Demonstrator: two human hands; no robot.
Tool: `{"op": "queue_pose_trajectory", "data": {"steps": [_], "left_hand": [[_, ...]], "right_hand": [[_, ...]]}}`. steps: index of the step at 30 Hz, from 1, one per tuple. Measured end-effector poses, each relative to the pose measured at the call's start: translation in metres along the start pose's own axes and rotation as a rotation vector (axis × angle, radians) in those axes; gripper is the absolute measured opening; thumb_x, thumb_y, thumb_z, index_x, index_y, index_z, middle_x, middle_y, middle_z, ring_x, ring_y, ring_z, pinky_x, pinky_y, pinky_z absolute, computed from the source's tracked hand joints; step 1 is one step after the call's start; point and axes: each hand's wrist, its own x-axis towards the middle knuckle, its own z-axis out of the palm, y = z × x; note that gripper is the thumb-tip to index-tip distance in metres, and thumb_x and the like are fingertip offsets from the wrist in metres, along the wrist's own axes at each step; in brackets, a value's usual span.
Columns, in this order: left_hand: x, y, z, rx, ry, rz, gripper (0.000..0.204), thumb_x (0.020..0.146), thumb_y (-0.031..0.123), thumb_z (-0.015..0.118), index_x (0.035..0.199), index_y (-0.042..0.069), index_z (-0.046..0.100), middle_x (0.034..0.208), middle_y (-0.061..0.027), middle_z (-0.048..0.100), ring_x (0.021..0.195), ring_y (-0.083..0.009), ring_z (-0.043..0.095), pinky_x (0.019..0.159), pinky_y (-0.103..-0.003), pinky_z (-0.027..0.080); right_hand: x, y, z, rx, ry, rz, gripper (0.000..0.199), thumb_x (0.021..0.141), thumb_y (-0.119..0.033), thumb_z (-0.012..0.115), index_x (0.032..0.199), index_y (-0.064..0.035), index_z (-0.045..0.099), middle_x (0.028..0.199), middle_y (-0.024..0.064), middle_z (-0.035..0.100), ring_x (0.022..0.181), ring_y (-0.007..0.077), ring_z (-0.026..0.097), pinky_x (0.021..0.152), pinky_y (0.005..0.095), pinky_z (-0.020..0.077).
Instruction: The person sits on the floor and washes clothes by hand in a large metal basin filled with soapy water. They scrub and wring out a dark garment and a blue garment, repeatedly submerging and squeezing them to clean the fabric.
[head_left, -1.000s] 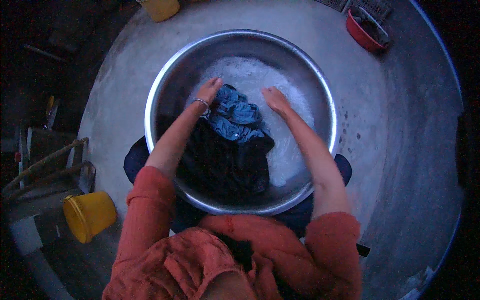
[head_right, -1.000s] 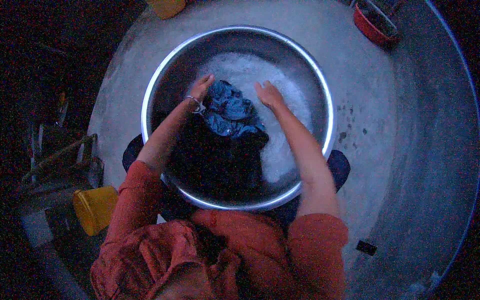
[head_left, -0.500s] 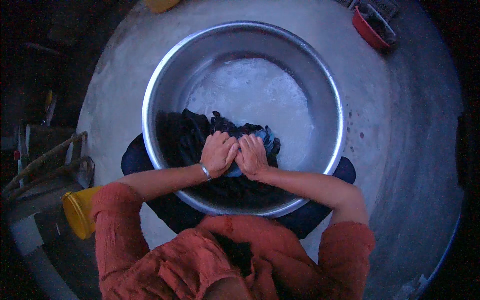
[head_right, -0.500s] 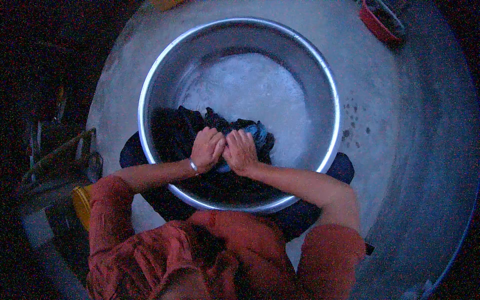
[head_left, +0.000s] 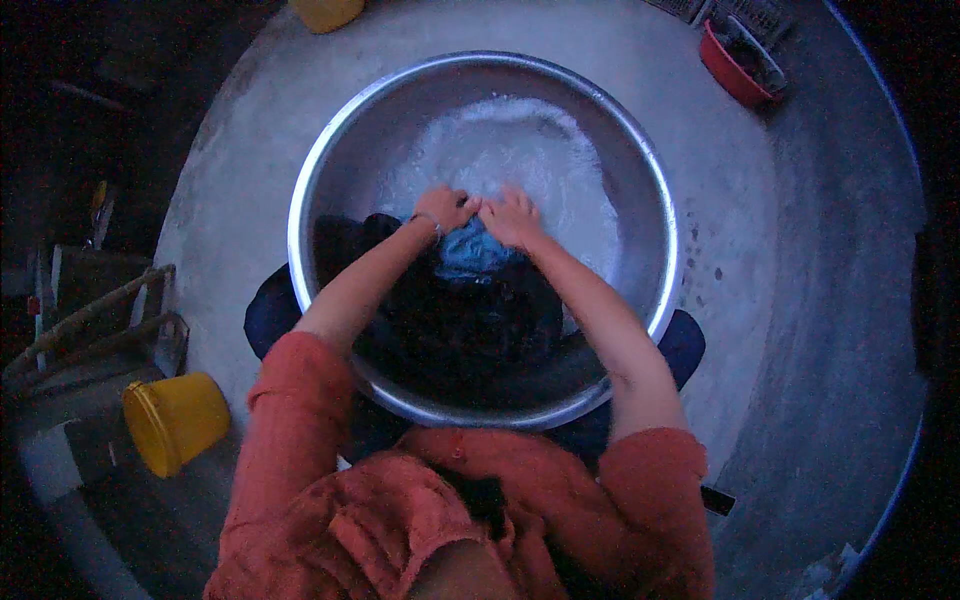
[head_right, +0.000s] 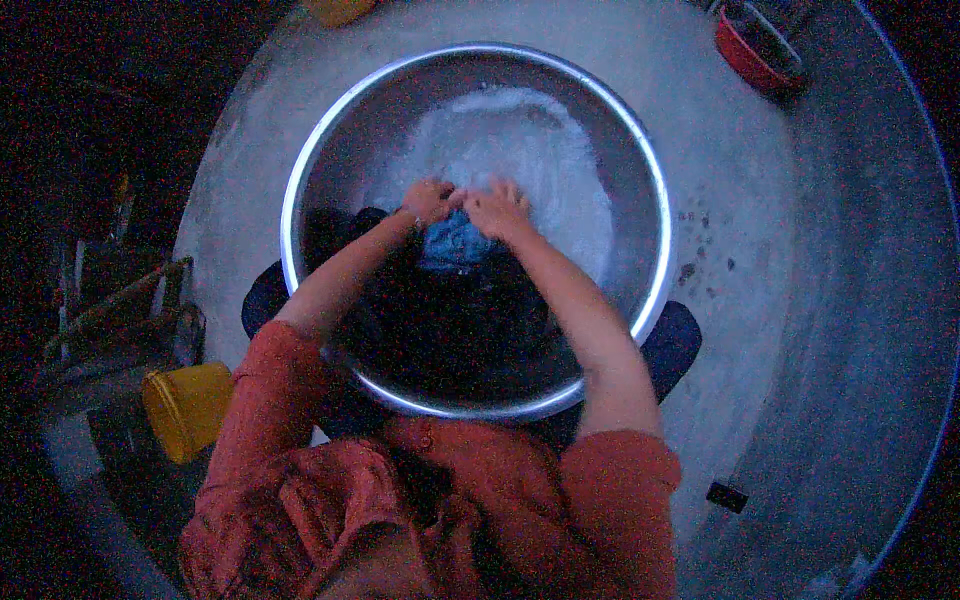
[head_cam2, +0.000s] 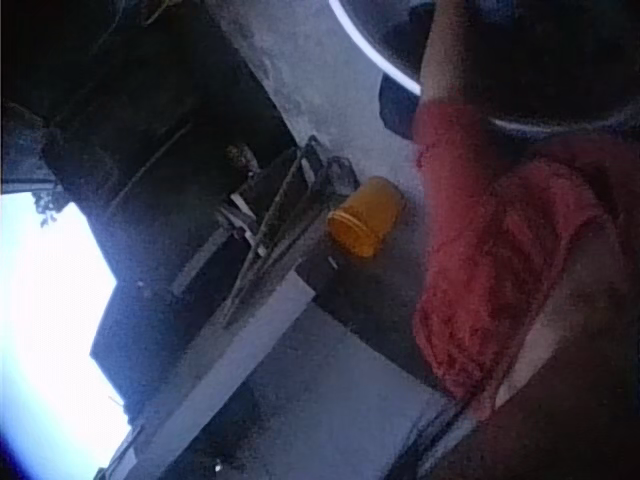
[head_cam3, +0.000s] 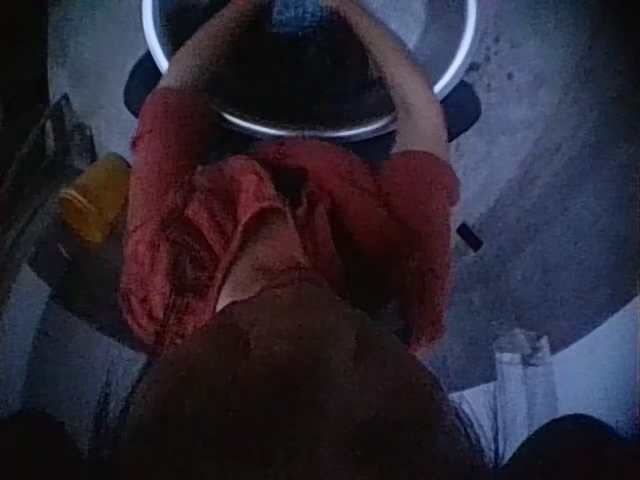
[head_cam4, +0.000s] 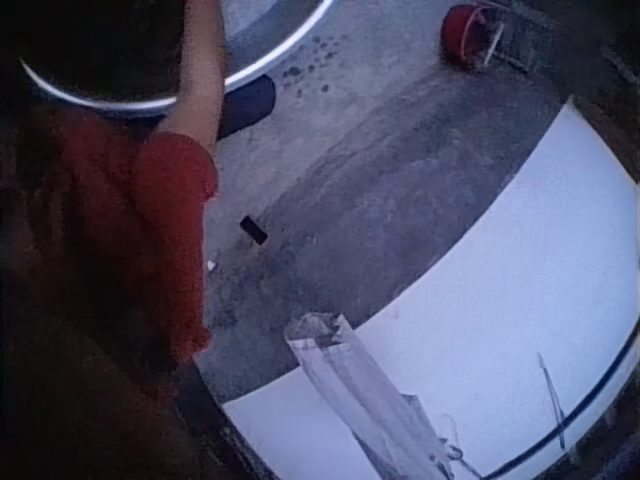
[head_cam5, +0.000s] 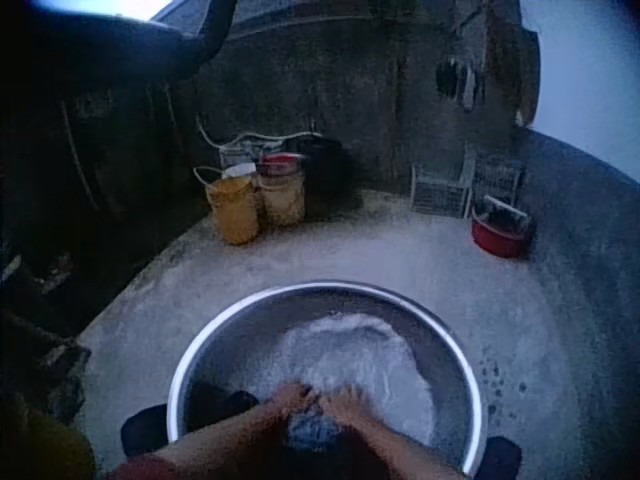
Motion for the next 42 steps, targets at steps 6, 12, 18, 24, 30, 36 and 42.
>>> {"op": "queue_pose_trajectory", "data": {"steps": [6,12,18,24,30,36,42], "left_hand": [[-0.126,0.034,-0.038,-0.234,0.177,0.161,0.028,0.078,0.033,0.056,0.085,0.005,0.059,0.089,-0.0126,0.053,0.089,-0.0298,0.047,0.078,-0.038,0.037],[-0.181,0.063,-0.014,-0.121,0.271,0.440,0.013,0.073,0.020,0.056,0.070,0.008,0.057,0.078,-0.0093,0.048,0.081,-0.0280,0.046,0.070,-0.040,0.033],[-0.051,0.027,0.015,-0.108,-0.012,-0.037,0.025,0.082,0.028,0.044,0.081,0.006,0.056,0.087,-0.0167,0.055,0.085,-0.0380,0.048,0.071,-0.047,0.038],[-0.003,0.028,0.013,0.436,0.761,0.173,0.040,0.081,0.039,0.044,0.098,0.006,0.058,0.110,-0.0166,0.050,0.104,-0.0311,0.046,0.090,-0.040,0.037],[-0.064,0.014,-0.002,-0.051,0.136,0.080,0.036,0.080,0.039,0.051,0.087,0.004,0.060,0.092,-0.0165,0.054,0.090,-0.0339,0.049,0.079,-0.040,0.039],[-0.172,0.064,-0.029,-0.206,0.282,0.423,0.014,0.077,0.018,0.053,0.075,0.005,0.051,0.079,-0.0117,0.044,0.083,-0.0301,0.043,0.073,-0.041,0.032],[-0.096,0.038,0.023,-0.234,0.196,0.216,0.022,0.086,0.023,0.041,0.081,0.005,0.052,0.073,-0.0169,0.052,0.073,-0.0380,0.047,0.068,-0.044,0.037]], "right_hand": [[-0.122,-0.054,-0.037,0.310,0.172,-0.099,0.023,0.080,-0.027,0.050,0.095,-0.0098,0.052,0.099,0.0122,0.049,0.095,0.0320,0.045,0.080,0.0425,0.0343],[-0.163,-0.063,-0.007,0.256,0.320,-0.133,0.015,0.075,-0.016,0.047,0.087,-0.0060,0.049,0.089,0.0138,0.047,0.088,0.0307,0.044,0.074,0.0417,0.0330],[-0.056,-0.026,0.024,0.080,0.175,-0.149,0.018,0.075,-0.011,0.045,0.090,-0.0019,0.049,0.086,0.0153,0.052,0.078,0.0330,0.050,0.068,0.0445,0.0375],[0.008,-0.009,0.006,-0.107,0.493,-0.174,0.037,0.080,-0.019,0.047,0.115,-0.0091,0.047,0.126,0.0133,0.037,0.115,0.0330,0.034,0.093,0.0473,0.0280],[-0.049,-0.013,0.002,0.382,-0.142,-0.066,0.031,0.082,-0.029,0.042,0.106,-0.0122,0.054,0.111,0.0150,0.048,0.101,0.0350,0.045,0.088,0.0437,0.0360],[-0.176,-0.082,-0.022,0.302,0.382,-0.062,0.017,0.079,-0.013,0.048,0.092,-0.0033,0.051,0.095,0.0131,0.049,0.091,0.0313,0.046,0.077,0.0428,0.0352],[-0.114,-0.055,-0.002,0.377,0.129,0.021,0.018,0.077,-0.016,0.048,0.089,-0.0018,0.049,0.083,0.0177,0.055,0.080,0.0385,0.053,0.072,0.0513,0.0359]]}}
